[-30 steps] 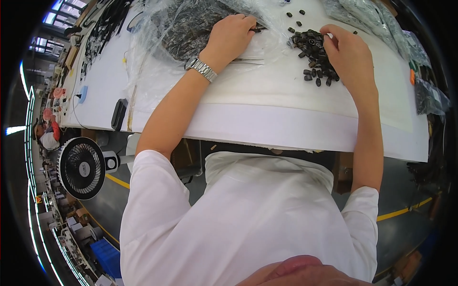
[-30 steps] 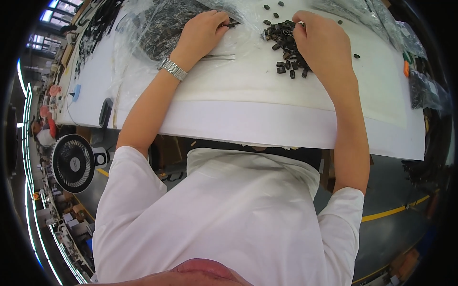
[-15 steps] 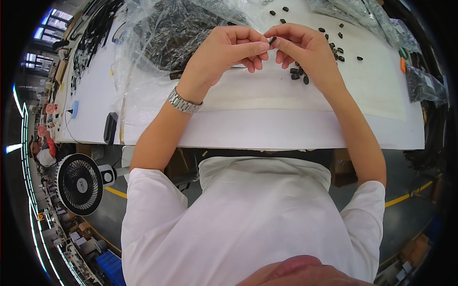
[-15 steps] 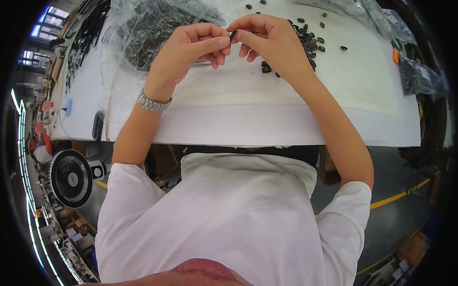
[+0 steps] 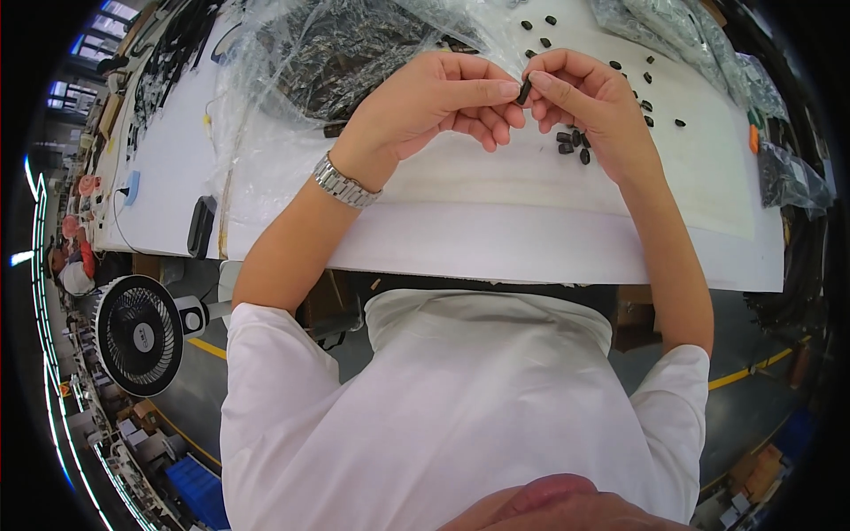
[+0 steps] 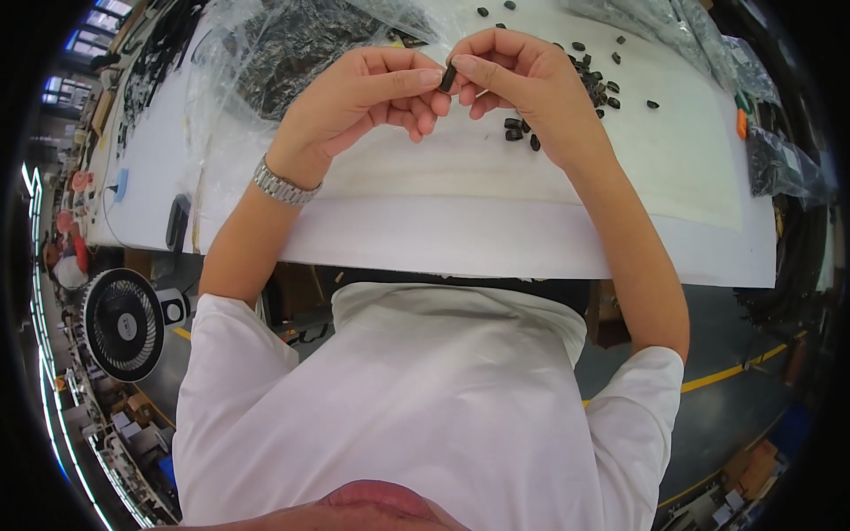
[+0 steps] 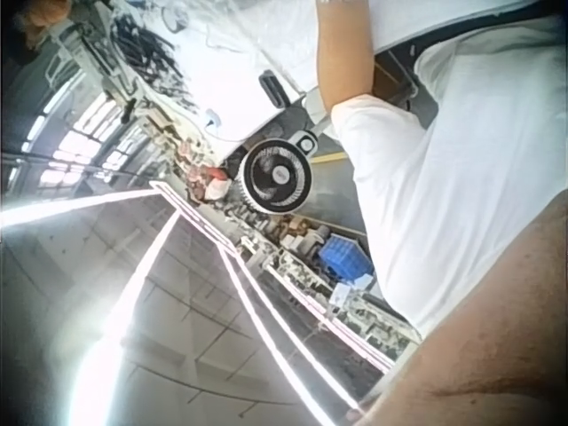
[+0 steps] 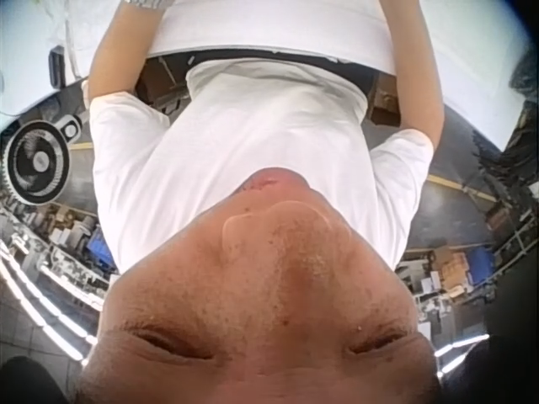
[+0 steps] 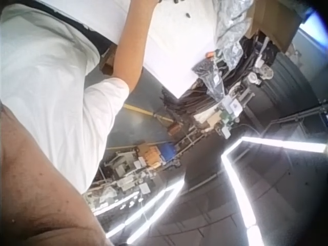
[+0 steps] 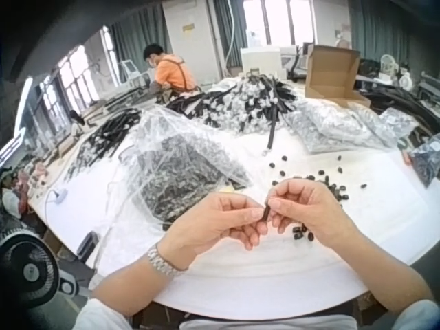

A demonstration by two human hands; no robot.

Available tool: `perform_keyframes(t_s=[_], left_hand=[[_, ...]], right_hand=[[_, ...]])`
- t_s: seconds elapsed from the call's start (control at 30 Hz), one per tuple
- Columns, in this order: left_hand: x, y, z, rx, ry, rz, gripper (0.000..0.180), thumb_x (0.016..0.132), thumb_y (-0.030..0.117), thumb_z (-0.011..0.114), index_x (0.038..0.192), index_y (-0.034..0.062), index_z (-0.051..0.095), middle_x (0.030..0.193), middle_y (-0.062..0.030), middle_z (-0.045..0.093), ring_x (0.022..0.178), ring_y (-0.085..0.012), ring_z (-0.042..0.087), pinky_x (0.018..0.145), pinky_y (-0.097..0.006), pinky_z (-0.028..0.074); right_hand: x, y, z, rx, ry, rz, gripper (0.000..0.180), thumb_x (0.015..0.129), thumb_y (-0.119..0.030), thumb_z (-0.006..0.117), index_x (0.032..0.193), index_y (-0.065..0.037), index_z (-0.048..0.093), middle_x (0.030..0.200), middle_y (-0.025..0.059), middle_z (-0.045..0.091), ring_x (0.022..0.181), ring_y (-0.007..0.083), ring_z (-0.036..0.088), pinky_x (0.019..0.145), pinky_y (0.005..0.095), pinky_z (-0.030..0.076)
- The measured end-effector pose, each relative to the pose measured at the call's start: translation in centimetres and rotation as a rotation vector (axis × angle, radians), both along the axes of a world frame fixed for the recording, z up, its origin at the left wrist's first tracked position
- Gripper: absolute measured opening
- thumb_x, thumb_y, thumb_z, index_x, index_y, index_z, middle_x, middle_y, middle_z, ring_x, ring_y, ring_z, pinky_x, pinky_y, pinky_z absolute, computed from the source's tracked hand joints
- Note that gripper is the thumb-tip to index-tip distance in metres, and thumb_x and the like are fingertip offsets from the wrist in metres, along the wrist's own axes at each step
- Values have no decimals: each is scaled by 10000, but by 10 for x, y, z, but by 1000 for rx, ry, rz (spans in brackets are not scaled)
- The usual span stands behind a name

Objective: Assembling small plastic cord locks by pressing the components together.

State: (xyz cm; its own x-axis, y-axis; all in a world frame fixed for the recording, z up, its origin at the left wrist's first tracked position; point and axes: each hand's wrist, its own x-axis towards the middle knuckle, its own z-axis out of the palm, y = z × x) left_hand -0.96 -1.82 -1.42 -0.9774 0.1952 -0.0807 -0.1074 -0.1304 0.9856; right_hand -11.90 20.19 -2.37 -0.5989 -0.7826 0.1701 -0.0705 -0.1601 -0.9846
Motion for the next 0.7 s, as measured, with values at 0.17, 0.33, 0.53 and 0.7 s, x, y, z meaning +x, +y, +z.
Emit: perform_keyframes(t_s=[0.17, 0.33, 0.53, 0.7], left_hand=[[1, -1, 4, -25, 5, -50, 205, 1057, 215, 679, 1064, 16, 727, 936, -75, 760, 768, -117, 727, 707, -272, 609], [5, 2, 11, -112, 17, -50, 191, 1031, 184, 688, 1038, 1, 741, 878, -103, 769, 685, -132, 725, 672, -273, 613], [9, 15, 12, -367, 97, 101, 163, 1004, 133, 675, 1008, -20, 729, 850, -97, 758, 675, -132, 720, 657, -266, 605], [8, 13, 11, -349, 115, 213, 154, 1000, 133, 676, 982, -14, 717, 828, -75, 741, 666, -114, 691, 644, -251, 579]], right_hand=[[1, 2, 4, 37, -5, 70, 267, 1027, -273, 729, 1124, -24, 729, 925, 23, 728, 827, 90, 689, 762, 256, 576], [-1, 3, 2, 56, 21, 99, 255, 1017, -253, 741, 1111, -16, 730, 913, 26, 727, 801, 91, 683, 748, 256, 577], [5, -1, -2, 65, 62, 41, 210, 1019, -166, 725, 1110, 24, 722, 910, 44, 732, 783, 99, 684, 740, 264, 587], [17, -10, -5, -10, 54, -45, 210, 1015, -123, 717, 1127, 54, 712, 951, 67, 750, 816, 118, 709, 752, 270, 593]])
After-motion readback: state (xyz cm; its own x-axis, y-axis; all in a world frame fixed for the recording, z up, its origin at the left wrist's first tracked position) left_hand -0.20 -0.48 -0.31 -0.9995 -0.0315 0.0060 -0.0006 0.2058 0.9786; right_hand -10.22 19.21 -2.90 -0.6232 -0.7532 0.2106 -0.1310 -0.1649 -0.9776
